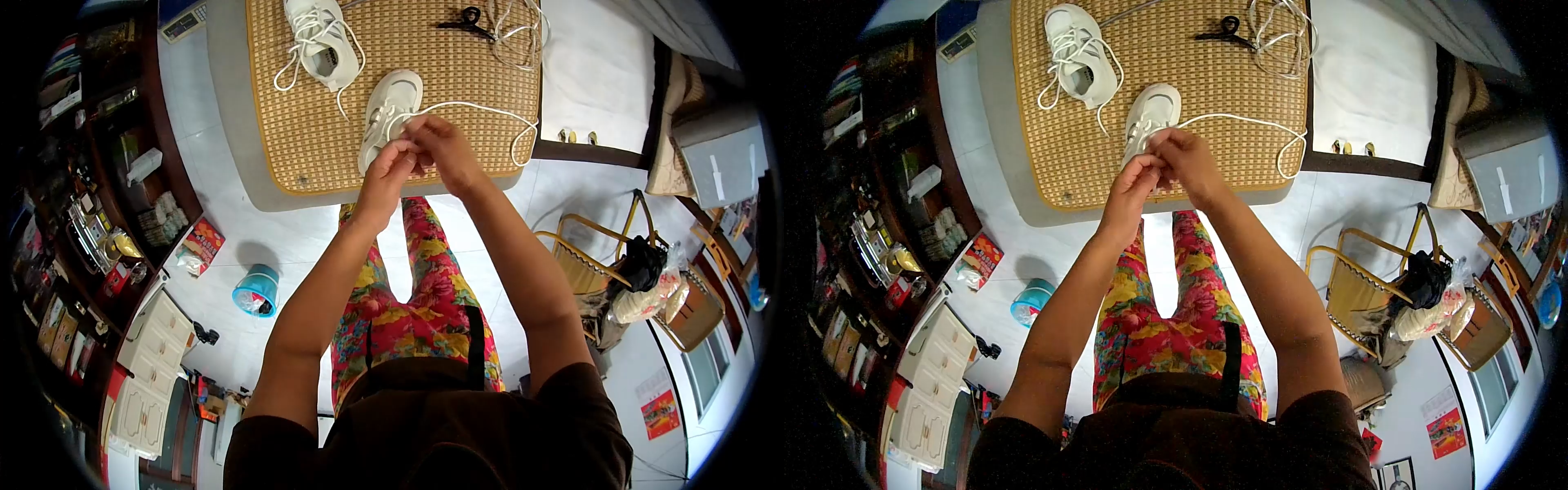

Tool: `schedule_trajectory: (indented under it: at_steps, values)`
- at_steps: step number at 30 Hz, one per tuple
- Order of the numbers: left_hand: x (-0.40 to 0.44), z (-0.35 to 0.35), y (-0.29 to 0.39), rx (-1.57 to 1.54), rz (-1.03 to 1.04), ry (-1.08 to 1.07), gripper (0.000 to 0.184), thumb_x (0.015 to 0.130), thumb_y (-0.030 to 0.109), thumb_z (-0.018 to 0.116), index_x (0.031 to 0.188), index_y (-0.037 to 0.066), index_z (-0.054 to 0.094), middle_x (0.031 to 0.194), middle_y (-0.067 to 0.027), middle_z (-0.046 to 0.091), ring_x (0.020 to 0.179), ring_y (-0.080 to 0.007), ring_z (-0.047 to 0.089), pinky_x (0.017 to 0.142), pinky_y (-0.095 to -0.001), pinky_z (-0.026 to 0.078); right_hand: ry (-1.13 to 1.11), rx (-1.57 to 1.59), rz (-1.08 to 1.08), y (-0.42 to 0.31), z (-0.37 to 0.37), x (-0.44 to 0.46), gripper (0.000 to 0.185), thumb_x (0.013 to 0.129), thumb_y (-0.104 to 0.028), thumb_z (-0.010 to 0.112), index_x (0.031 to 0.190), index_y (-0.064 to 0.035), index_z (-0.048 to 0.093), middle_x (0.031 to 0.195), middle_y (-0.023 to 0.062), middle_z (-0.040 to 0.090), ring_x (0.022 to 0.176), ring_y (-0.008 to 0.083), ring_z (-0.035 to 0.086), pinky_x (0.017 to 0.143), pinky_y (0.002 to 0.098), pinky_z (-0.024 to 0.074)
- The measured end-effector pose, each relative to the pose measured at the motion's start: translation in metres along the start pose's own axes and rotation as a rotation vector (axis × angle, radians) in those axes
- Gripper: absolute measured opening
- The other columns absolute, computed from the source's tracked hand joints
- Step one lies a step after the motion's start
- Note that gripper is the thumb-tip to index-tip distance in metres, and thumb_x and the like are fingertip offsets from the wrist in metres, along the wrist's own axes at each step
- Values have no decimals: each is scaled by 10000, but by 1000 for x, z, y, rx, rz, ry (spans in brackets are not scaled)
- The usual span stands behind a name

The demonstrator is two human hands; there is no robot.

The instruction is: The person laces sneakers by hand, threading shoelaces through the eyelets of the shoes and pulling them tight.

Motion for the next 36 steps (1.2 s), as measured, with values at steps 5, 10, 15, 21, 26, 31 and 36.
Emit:
schedule_trajectory:
  at_steps: [5,10,15,21,26,31,36]
  values:
    - [21,-61,-15,185,44,312,220,949,190,562,1096,36,616,1037,-53,629,943,-125,578,822,-257,444,713,218,-452,-72,-141,-16,165,919,-243,562,932,-79,573,700,21,515,591,135,488,553,290,424]
    - [57,-113,-30,598,39,464,325,830,206,687,1097,28,634,1101,-144,624,997,-244,615,852,-343,482,1228,-667,-1046,-196,-147,-129,141,953,-114,545,951,2,626,730,13,573,617,83,468,574,234,430]
    - [79,-87,-36,1011,16,337,486,772,191,737,1203,39,574,1148,-164,573,1039,-315,588,884,-412,485,623,-1059,-607,-133,-93,-32,160,873,-118,629,1015,-62,677,938,136,675,806,247,658,738,352,503]
    - [85,-94,-48,938,105,491,377,734,173,740,1087,78,649,1058,-123,605,943,-319,612,820,-402,496,167,-1271,-568,-36,-8,55,139,840,-210,645,905,-104,707,892,121,654,803,310,643,690,411,515]
    - [85,-97,-50,809,75,535,346,733,177,743,1054,70,668,1026,-126,614,929,-305,620,806,-390,498,171,-1501,-555,-4,10,92,131,857,-221,602,909,-152,700,884,93,644,782,307,646,683,418,516]
    - [86,-101,-55,745,85,538,341,729,172,741,1045,64,669,1002,-122,618,907,-290,620,798,-377,497,64,-1741,-557,2,25,103,153,829,-165,568,912,-146,694,1012,90,618,857,274,665,686,390,547]
    - [84,-100,-54,694,139,543,324,718,142,742,1023,62,669,988,-117,617,897,-284,617,789,-377,497,3,-1873,-660,6,35,106,151,824,-159,571,911,-150,695,1029,69,603,857,250,673,686,374,557]
Point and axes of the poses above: each hand's wrist, its own x-axis towards the middle knuckle, its own z-axis out of the palm, y = z × x, the point moved 8 cm from there along x, towards the middle knuckle
